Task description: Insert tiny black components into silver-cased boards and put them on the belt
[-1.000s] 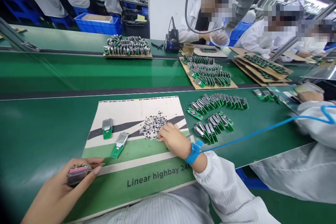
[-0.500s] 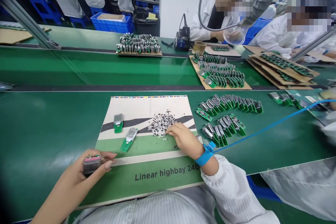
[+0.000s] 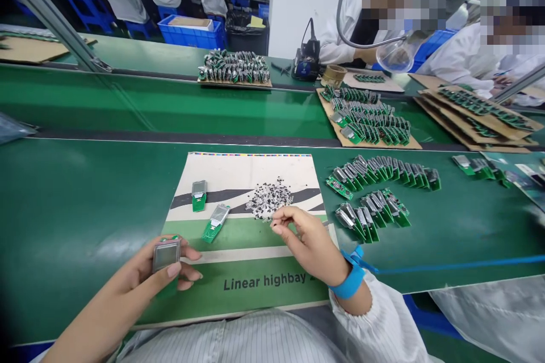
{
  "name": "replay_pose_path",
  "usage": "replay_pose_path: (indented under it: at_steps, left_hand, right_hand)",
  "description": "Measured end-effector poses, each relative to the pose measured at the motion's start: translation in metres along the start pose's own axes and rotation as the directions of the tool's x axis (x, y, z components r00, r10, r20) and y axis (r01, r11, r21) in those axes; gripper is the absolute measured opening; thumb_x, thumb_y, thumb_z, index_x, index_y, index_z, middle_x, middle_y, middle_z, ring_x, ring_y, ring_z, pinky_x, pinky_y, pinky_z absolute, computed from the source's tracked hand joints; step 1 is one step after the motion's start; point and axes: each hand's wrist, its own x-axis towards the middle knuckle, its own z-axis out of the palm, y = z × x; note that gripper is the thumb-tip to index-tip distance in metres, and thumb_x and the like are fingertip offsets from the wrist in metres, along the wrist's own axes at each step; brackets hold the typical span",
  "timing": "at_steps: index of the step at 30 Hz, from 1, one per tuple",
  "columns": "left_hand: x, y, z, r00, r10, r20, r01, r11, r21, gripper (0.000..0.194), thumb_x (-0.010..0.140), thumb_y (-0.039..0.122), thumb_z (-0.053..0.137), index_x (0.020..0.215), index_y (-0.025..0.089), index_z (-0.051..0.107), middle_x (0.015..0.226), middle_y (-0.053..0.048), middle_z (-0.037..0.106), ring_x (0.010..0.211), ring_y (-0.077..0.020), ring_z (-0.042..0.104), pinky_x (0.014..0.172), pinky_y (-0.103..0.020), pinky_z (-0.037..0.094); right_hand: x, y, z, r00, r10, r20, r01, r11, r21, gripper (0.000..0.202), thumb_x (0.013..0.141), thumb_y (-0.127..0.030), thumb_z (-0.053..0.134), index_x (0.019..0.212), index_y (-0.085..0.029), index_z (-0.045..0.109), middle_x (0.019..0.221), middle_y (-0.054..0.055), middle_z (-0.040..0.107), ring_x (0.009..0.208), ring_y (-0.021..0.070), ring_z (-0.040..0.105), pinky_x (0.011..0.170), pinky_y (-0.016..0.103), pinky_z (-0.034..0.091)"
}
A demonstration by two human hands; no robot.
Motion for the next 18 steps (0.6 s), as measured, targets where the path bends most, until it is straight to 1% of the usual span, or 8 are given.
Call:
replay_pose_path:
  at_steps: [4, 8, 12, 15, 18]
  left_hand:
    - [-0.005, 0.008, 0.006, 0.999, 0.002, 0.039, 0.003, 0.991, -0.132, 0.023, 0.088, 0.04, 0.056, 0.104, 0.026, 0.064, 0.101, -0.004, 0.067, 0.084, -0.0185, 0.066, 0.075, -0.029, 0.056]
    - [-0.012, 0.018, 0.015, 0.998, -0.016, 0.058, 0.029, 0.972, -0.232, 0.025, 0.088, 0.038, 0.056, 0.106, 0.027, 0.066, 0.099, -0.004, 0.069, 0.083, -0.0197, 0.067, 0.072, -0.029, 0.056]
    - [-0.017, 0.023, 0.021, 0.995, -0.031, 0.098, 0.053, 0.972, -0.229, 0.029, 0.085, 0.043, 0.057, 0.107, 0.027, 0.067, 0.099, -0.006, 0.07, 0.085, -0.0234, 0.068, 0.073, -0.034, 0.058]
    - [-0.02, 0.023, 0.022, 0.993, -0.03, 0.117, 0.054, 0.977, -0.208, 0.032, 0.083, 0.045, 0.058, 0.107, 0.027, 0.068, 0.1, -0.007, 0.071, 0.087, -0.0252, 0.068, 0.077, -0.038, 0.059]
    - [-0.021, 0.022, 0.023, 0.992, -0.015, 0.129, 0.043, 0.974, -0.223, 0.031, 0.083, 0.045, 0.06, 0.108, 0.028, 0.068, 0.1, -0.007, 0.07, 0.087, -0.0253, 0.069, 0.076, -0.037, 0.059]
  right_hand:
    - [-0.001, -0.017, 0.002, 0.997, -0.067, 0.024, 0.064, 0.994, 0.092, 0.011, 0.093, -0.017, 0.053, 0.099, -0.024, 0.059, 0.084, 0.002, 0.063, 0.076, 0.016, 0.06, 0.063, 0.03, 0.051]
    - [0.002, -0.027, 0.002, 0.988, -0.152, 0.005, 0.149, 0.976, 0.161, 0.015, 0.092, -0.014, 0.055, 0.097, -0.026, 0.062, 0.084, 0.002, 0.065, 0.08, 0.0174, 0.06, 0.068, 0.034, 0.052]
    - [0.002, -0.036, 0.005, 0.981, -0.193, -0.003, 0.189, 0.956, 0.223, 0.016, 0.093, -0.016, 0.055, 0.102, -0.028, 0.062, 0.086, 0.003, 0.067, 0.081, 0.018, 0.061, 0.069, 0.035, 0.055]
    - [-0.001, -0.043, 0.009, 0.986, -0.169, -0.009, 0.163, 0.934, 0.319, 0.019, 0.093, -0.016, 0.056, 0.107, -0.029, 0.06, 0.086, 0.003, 0.066, 0.081, 0.018, 0.061, 0.066, 0.034, 0.055]
    - [-0.003, -0.047, 0.012, 0.989, -0.148, -0.01, 0.14, 0.908, 0.394, 0.022, 0.091, -0.015, 0.058, 0.108, -0.029, 0.058, 0.086, 0.003, 0.065, 0.081, 0.0181, 0.061, 0.065, 0.033, 0.056]
